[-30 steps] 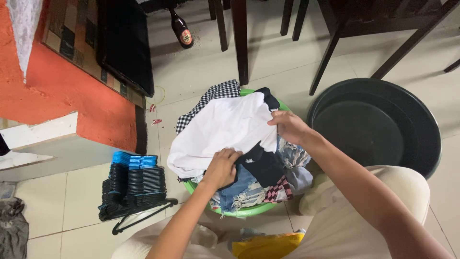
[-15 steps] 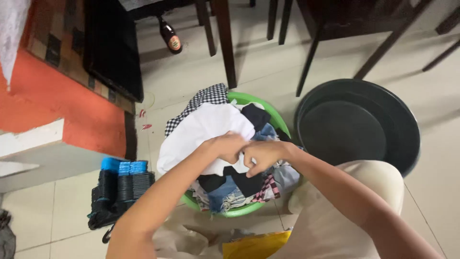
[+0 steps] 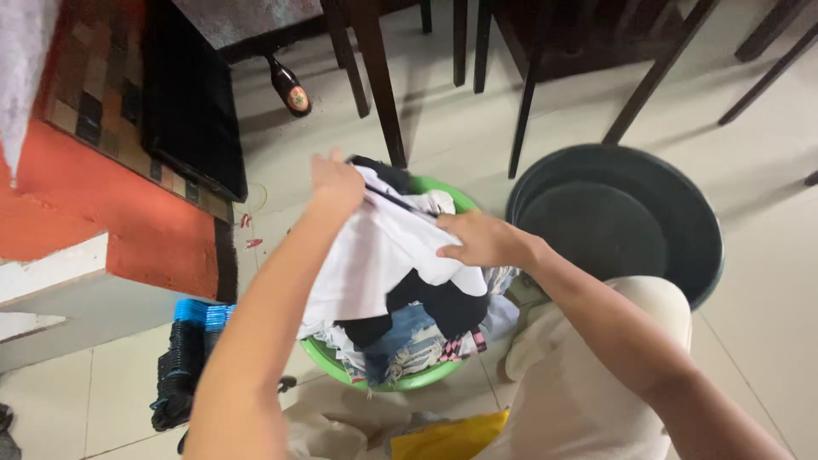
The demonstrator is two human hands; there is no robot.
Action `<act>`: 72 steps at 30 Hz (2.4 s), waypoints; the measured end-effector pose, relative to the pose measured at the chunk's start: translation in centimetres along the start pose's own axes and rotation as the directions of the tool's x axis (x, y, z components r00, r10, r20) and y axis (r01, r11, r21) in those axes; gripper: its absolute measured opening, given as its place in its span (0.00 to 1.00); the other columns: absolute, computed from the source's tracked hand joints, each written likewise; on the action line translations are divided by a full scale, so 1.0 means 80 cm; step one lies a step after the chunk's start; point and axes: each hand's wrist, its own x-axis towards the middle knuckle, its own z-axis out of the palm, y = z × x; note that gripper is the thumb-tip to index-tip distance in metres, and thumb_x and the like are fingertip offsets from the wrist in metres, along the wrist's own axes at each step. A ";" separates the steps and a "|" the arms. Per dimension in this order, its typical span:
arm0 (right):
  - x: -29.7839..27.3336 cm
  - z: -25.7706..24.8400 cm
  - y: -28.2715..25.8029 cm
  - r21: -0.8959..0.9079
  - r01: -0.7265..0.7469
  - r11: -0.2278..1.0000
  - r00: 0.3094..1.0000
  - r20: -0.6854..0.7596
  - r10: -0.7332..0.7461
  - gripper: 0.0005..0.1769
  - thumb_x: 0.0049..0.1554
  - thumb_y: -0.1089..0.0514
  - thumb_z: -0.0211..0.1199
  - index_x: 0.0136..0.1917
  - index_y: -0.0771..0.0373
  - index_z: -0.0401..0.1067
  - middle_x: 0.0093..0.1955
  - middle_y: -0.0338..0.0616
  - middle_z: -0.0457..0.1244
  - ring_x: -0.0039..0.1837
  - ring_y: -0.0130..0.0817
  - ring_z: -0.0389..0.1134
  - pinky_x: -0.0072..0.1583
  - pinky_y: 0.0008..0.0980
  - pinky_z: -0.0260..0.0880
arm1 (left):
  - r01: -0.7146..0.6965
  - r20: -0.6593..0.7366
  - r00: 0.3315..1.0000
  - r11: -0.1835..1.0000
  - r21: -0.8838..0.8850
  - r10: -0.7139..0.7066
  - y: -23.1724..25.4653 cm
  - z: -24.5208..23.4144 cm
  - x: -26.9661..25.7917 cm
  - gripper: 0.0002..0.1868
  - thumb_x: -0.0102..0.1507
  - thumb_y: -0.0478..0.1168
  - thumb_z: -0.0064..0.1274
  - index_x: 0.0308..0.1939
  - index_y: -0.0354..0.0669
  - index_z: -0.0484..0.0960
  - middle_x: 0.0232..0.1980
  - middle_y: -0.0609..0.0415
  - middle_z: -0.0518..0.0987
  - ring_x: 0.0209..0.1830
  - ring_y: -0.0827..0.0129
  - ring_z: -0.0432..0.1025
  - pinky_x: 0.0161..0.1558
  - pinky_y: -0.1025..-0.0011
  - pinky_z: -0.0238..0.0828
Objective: The recorder sorts through a basket of clothes and prepares to fold a white t-shirt.
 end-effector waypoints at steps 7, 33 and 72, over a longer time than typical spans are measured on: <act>0.000 -0.062 0.007 -0.359 0.314 0.879 0.711 -0.524 -0.468 0.16 0.45 0.59 0.69 0.46 0.69 0.75 0.51 0.59 0.68 0.58 0.59 0.66 0.61 0.52 0.65 | 0.114 -0.160 0.981 0.993 0.006 -0.112 -0.105 -0.138 -0.126 0.17 0.60 0.48 0.61 0.51 0.52 0.88 0.57 0.57 0.83 0.70 0.60 0.66 0.60 0.55 0.65; 0.004 -0.208 -0.114 -0.628 -0.110 0.771 0.973 -0.226 -0.045 0.33 0.47 0.73 0.62 0.66 0.57 0.73 0.58 0.51 0.67 0.56 0.48 0.74 0.60 0.43 0.74 | -0.429 -0.634 0.752 0.864 -0.263 0.180 -0.104 -0.117 -0.303 0.20 0.58 0.32 0.55 0.54 0.52 0.78 0.47 0.50 0.84 0.41 0.49 0.79 0.42 0.55 0.76; 0.050 -0.163 -0.012 0.456 0.140 0.879 0.919 0.270 -0.287 0.26 0.63 0.49 0.58 0.68 0.68 0.68 0.63 0.50 0.68 0.68 0.33 0.68 0.74 0.36 0.59 | -0.493 -0.764 0.609 0.653 -0.575 -0.213 -0.129 -0.069 -0.279 0.20 0.55 0.24 0.53 0.48 0.33 0.65 0.54 0.40 0.65 0.49 0.43 0.72 0.47 0.59 0.72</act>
